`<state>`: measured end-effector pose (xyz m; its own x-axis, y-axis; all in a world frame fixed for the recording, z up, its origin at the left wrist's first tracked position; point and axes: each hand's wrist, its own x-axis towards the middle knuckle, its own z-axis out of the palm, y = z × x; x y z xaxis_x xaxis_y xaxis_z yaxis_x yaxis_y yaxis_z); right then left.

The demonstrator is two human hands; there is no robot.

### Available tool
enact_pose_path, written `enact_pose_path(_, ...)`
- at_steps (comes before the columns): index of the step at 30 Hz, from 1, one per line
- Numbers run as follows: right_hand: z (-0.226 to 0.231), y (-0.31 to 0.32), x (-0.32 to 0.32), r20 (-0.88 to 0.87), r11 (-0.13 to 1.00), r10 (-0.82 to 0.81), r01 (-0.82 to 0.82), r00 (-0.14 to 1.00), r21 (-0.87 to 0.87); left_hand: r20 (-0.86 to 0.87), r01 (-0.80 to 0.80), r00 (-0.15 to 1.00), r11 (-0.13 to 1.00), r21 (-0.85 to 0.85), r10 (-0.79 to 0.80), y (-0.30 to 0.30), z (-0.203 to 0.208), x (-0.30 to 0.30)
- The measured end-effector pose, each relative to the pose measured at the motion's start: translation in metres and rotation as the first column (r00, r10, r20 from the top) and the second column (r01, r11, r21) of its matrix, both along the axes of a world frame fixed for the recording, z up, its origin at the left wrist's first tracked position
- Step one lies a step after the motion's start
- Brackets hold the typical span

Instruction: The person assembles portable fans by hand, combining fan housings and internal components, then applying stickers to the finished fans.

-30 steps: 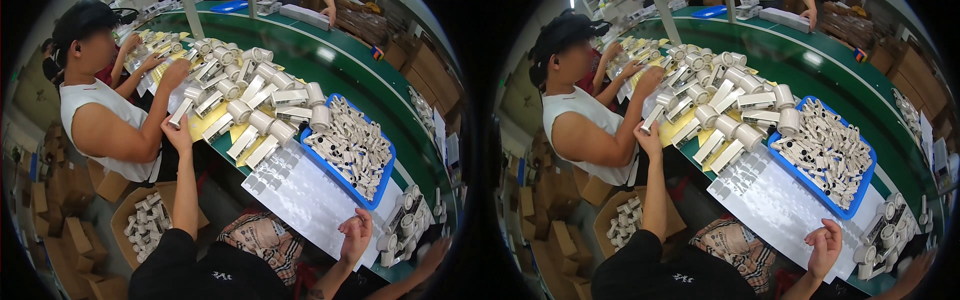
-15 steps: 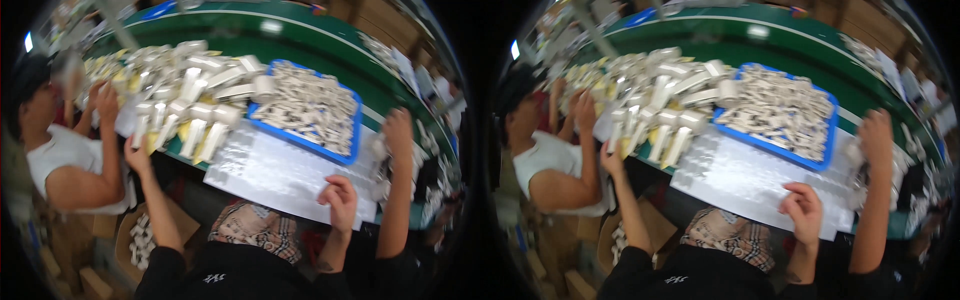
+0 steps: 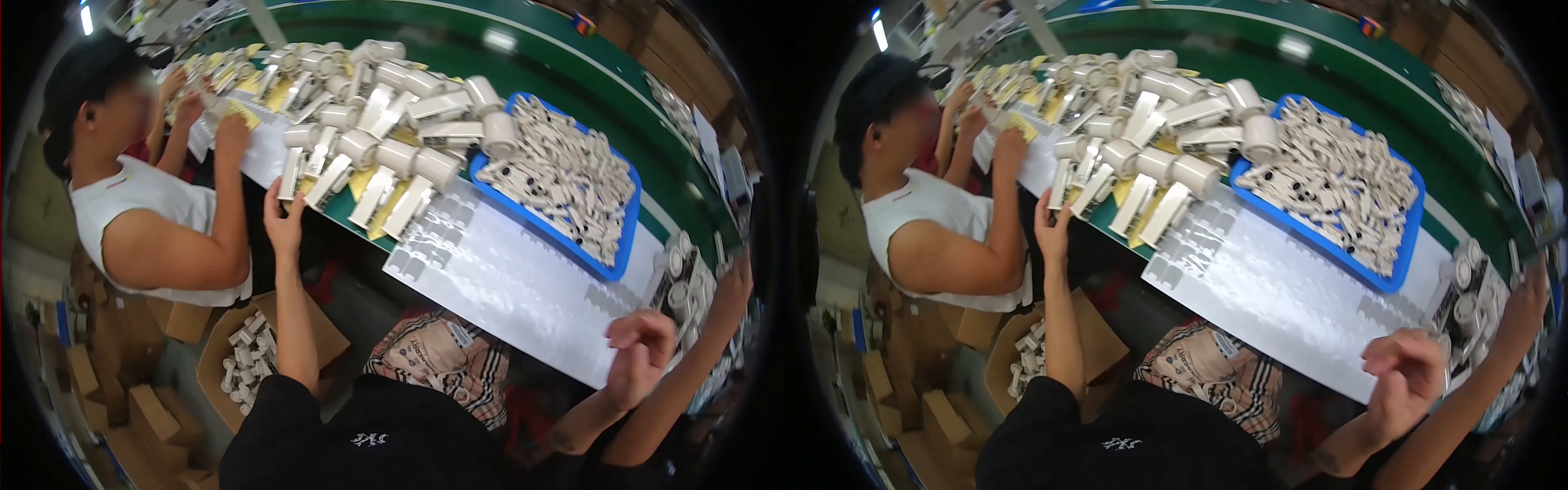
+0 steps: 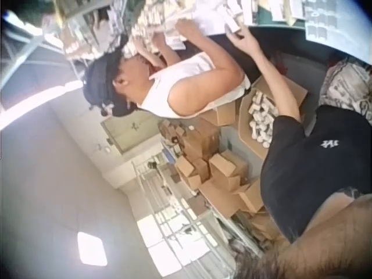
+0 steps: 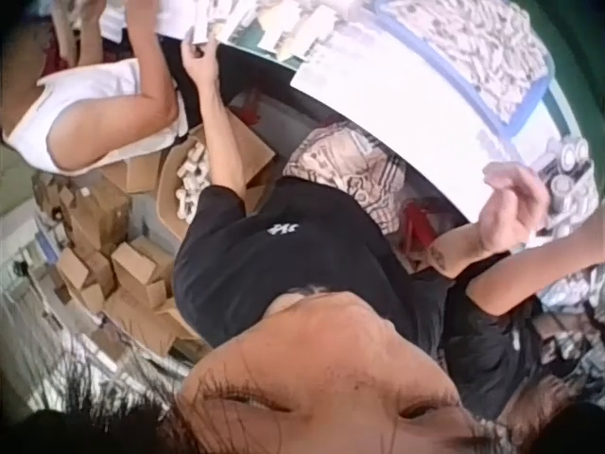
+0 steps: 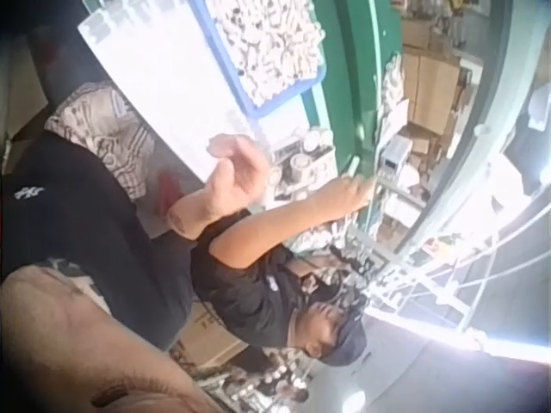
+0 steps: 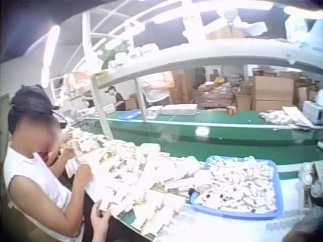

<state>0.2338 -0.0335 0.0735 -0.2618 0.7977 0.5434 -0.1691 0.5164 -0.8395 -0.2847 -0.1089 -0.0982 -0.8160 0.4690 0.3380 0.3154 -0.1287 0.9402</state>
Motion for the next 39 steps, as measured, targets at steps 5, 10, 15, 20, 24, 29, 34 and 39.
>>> enact_pose_path(5,0.037,-0.044,0.078,-0.221,0.885,0.178,-0.058,0.959,0.462,-0.093,-0.136,0.987,0.99,-0.048,0.131,-0.044,-0.009,-0.008)
enact_pose_path(10,0.064,0.154,0.159,0.335,0.351,-0.893,0.002,-0.301,0.936,0.041,-0.102,0.994,0.989,0.106,0.098,-0.043,0.034,0.068)
enact_pose_path(15,0.056,0.142,0.145,0.265,0.405,-0.684,-0.051,-0.68,0.913,0.155,0.08,0.983,0.985,0.151,-0.103,-0.031,0.073,0.12)
enact_pose_path(20,0.052,0.141,0.14,0.046,0.436,-0.483,-0.194,-0.874,0.879,0.128,0.284,0.942,0.938,0.197,-0.311,-0.003,0.091,0.153)
enact_pose_path(24,0.057,0.09,0.108,0.437,0.469,-0.696,0.101,-0.569,0.878,0.147,0.403,0.891,0.897,0.18,-0.429,0.015,0.104,0.181)
enact_pose_path(29,0.044,0.011,0.121,0.636,0.663,-0.73,0.482,0.25,0.572,0.194,0.526,0.804,0.825,0.206,-0.561,0.046,0.109,0.2)
enact_pose_path(34,0.036,0.024,0.051,0.331,0.9,-0.435,0.414,0.838,0.135,0.187,0.536,0.804,0.824,0.18,-0.564,0.049,0.119,0.206)
enact_pose_path(39,-0.047,0.023,0.073,0.505,0.806,-0.567,0.564,0.651,0.179,0.184,0.659,0.731,0.75,0.061,-0.657,0.067,0.111,0.218)
